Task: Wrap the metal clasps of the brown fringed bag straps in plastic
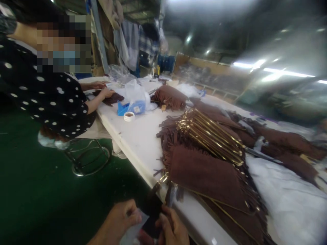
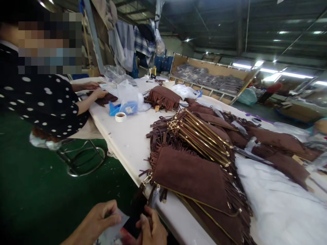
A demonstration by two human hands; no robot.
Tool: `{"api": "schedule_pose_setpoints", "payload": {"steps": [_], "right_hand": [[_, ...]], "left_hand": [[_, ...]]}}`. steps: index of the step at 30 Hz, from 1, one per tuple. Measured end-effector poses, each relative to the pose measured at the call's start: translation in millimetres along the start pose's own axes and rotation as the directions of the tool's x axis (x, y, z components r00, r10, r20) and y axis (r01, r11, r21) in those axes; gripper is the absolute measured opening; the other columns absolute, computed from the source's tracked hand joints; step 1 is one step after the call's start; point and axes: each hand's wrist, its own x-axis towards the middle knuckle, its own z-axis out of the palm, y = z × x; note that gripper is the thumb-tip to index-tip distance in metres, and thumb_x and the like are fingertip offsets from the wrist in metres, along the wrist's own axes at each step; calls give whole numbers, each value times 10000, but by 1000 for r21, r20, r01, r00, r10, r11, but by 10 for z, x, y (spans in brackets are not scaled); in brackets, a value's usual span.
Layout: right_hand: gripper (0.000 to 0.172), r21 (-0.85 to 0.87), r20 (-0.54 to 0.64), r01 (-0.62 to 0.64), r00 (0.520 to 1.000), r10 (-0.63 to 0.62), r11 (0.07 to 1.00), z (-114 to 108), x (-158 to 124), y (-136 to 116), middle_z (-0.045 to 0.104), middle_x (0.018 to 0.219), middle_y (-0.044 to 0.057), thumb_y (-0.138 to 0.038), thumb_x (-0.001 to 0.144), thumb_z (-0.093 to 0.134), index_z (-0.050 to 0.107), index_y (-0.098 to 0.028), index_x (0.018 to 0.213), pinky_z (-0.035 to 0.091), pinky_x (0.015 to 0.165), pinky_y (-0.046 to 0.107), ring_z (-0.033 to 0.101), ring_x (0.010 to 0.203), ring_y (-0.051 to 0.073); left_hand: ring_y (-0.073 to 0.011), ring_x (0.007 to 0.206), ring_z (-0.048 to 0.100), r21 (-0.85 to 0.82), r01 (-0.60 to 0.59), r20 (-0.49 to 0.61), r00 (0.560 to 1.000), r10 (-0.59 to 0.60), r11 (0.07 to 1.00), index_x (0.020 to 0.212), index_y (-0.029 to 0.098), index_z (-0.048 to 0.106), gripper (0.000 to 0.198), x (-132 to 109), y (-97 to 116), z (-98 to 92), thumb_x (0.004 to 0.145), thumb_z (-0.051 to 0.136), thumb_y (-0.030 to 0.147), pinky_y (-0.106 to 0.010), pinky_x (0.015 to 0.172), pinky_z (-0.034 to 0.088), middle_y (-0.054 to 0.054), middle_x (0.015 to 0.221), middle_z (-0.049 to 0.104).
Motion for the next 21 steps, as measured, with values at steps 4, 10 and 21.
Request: {"api": "schedule_pose_setpoints", "payload": {"steps": [4, 10, 21], "right_hand": [[651, -29, 48, 22, 999, -21, 999, 238, 186, 34, 686, 664, 18, -640, 823, 548, 593, -151, 1251, 381, 375, 237, 526, 373, 132], [620, -119, 29, 7, 1000, -3, 993, 498, 375, 43, 669, 660, -3, -631, 816, 569, 611, -159, 1215, 456, 529, 280, 629, 565, 197], [391, -149, 86, -5, 996, 18, 989, 742, 568, -85, 736, 987, 84, -557, 849, 582, 722, -207, 950, 410, 934, 392, 642, 1009, 305]], "left_hand": [[-146, 615, 443, 70, -21, -49, 999, 25, 997, 630, 169, 522, 289, 116, -49, -37, 746, 648, 401, -248, 574, 306, 31, 619, 496], [-143, 608, 450, -52, 29, -53, 998, -31, 998, 637, 161, 544, 284, 153, -107, -119, 794, 613, 388, -240, 552, 311, 24, 614, 500], [-168, 682, 553, -15, 77, 30, 997, -76, 997, 765, 131, 654, 300, 178, -355, -409, 897, 521, 366, -259, 642, 379, -24, 729, 640]]}}
